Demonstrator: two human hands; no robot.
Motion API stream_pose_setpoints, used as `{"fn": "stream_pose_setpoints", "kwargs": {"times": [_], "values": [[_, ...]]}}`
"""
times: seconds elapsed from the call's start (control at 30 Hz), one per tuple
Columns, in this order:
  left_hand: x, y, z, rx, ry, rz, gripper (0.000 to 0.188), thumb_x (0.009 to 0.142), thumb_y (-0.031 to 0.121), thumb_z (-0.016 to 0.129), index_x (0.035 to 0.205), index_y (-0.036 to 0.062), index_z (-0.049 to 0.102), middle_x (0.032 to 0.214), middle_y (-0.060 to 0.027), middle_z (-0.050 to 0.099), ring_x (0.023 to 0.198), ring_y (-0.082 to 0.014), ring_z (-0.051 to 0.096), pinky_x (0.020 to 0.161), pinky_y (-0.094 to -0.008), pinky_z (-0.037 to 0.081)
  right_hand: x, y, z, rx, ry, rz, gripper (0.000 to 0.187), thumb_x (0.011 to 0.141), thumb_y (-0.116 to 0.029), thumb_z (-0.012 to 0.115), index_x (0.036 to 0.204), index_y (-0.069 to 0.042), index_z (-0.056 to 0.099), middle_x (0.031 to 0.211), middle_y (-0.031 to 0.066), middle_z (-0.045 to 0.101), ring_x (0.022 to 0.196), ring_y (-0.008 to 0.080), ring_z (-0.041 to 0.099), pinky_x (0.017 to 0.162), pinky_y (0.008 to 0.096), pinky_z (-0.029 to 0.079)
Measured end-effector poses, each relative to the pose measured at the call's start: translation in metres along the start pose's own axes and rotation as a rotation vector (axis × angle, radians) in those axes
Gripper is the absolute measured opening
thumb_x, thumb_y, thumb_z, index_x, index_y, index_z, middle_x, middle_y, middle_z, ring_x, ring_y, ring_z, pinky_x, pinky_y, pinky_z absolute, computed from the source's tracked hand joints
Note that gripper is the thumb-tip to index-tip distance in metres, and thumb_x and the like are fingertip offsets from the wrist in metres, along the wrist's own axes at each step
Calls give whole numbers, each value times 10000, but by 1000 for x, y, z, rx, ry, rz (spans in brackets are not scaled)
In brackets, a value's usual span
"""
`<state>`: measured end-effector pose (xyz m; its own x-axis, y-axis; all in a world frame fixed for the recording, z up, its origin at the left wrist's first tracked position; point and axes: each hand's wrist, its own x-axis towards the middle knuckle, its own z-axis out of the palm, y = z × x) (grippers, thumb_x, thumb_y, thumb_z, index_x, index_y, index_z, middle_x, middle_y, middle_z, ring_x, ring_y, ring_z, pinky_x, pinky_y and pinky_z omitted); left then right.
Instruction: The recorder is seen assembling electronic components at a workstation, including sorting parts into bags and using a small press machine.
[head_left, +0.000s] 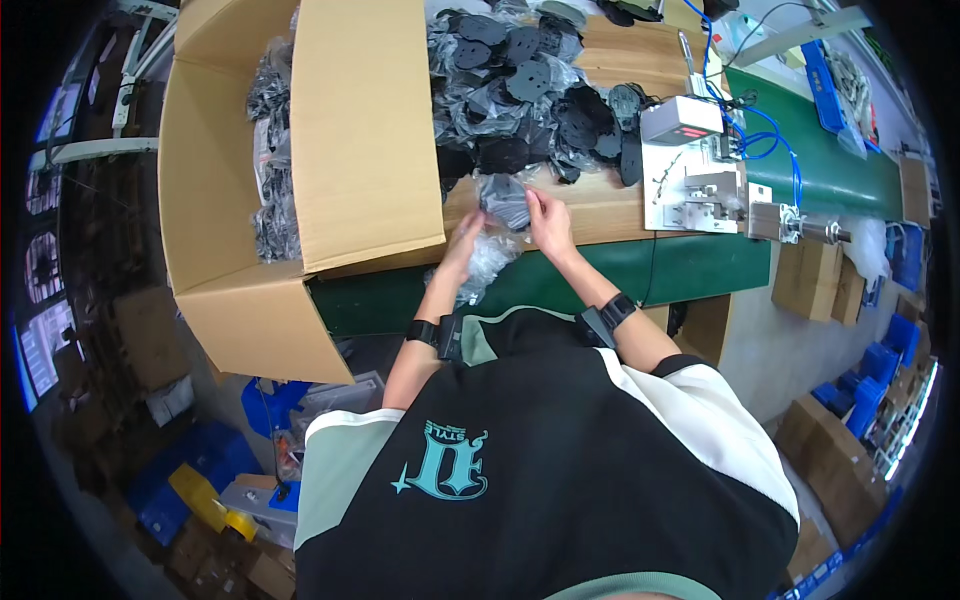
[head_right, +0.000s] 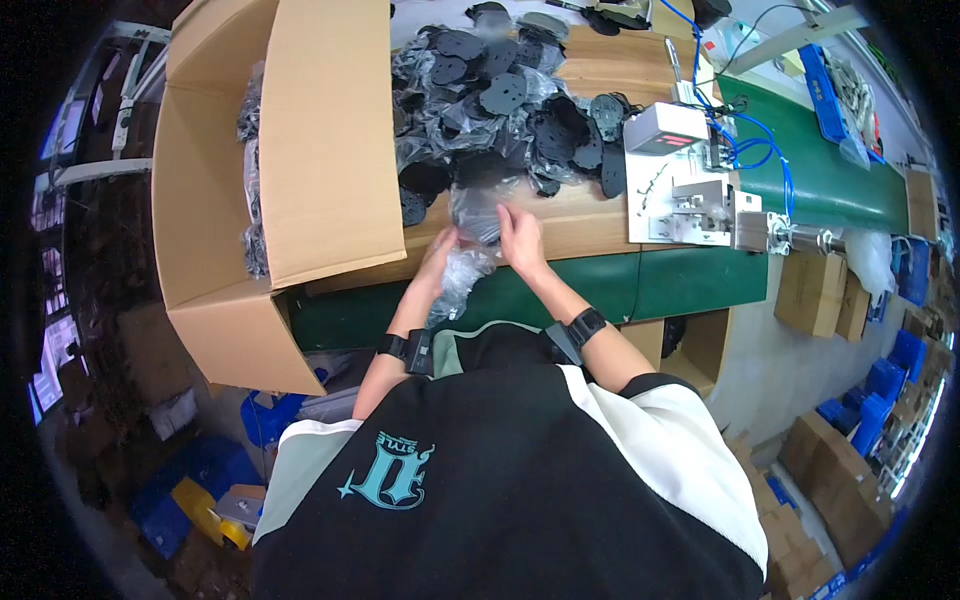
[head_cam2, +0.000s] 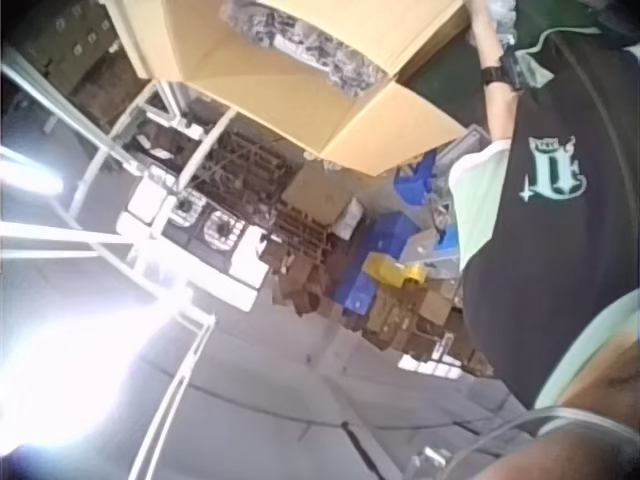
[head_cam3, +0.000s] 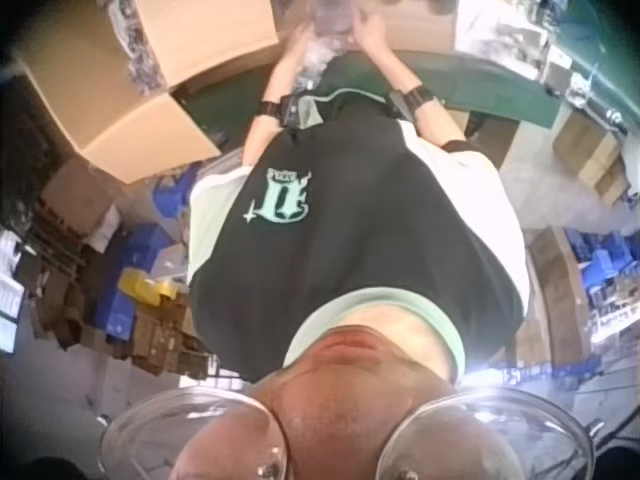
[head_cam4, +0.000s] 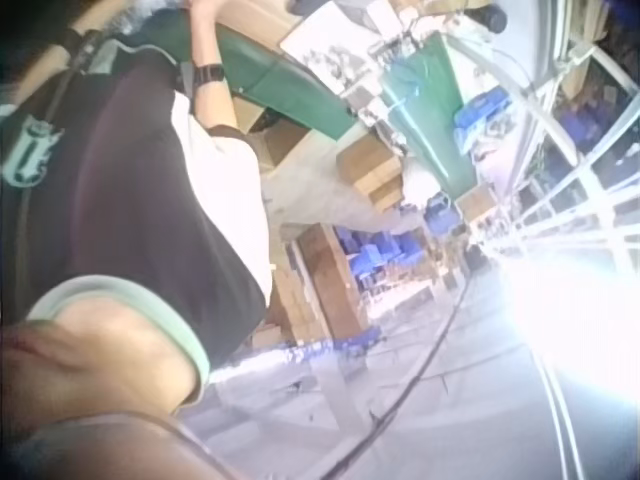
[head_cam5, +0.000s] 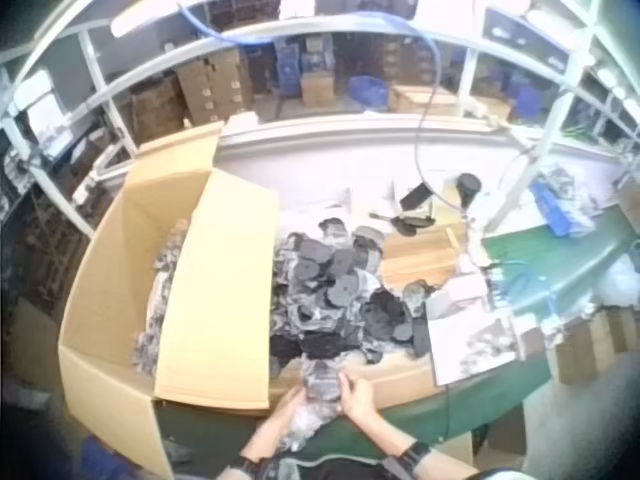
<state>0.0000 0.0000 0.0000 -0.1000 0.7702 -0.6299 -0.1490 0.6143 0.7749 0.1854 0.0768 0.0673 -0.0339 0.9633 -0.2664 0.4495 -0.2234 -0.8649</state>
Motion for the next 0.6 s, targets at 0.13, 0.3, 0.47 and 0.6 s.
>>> {"fn": "stream_pose_setpoints", "kwargs": {"times": [0.13,0.3,0.47,0.6], "values": [[12,26,5,-595,-199,-230,662,968,566,538,1390,58,506,1283,-115,613,1116,-240,616,956,-382,497,12,-25,-14,-201,-8,-299,219,967,-186,603,985,8,703,820,263,653,747,416,654,677,471,495],[11,20,15,-616,-250,-177,449,972,436,606,1270,101,578,1118,-67,661,981,-182,643,836,-343,522,7,-45,-36,-273,67,-431,215,942,-205,634,849,-16,678,803,239,650,769,454,634,642,525,486],[19,10,8,-647,-215,-218,382,948,408,648,1175,104,612,1005,-70,681,849,-188,668,708,-339,546,16,-44,-54,-276,107,-447,221,919,-193,678,798,-11,645,755,185,615,707,360,619,640,440,481],[40,-30,-8,-669,230,-4,304,937,315,676,1167,132,600,986,-63,661,867,-197,659,725,-359,551,73,1,-50,195,275,-250,135,868,-96,665,822,-15,568,760,87,597,733,177,584,703,331,487]]}}
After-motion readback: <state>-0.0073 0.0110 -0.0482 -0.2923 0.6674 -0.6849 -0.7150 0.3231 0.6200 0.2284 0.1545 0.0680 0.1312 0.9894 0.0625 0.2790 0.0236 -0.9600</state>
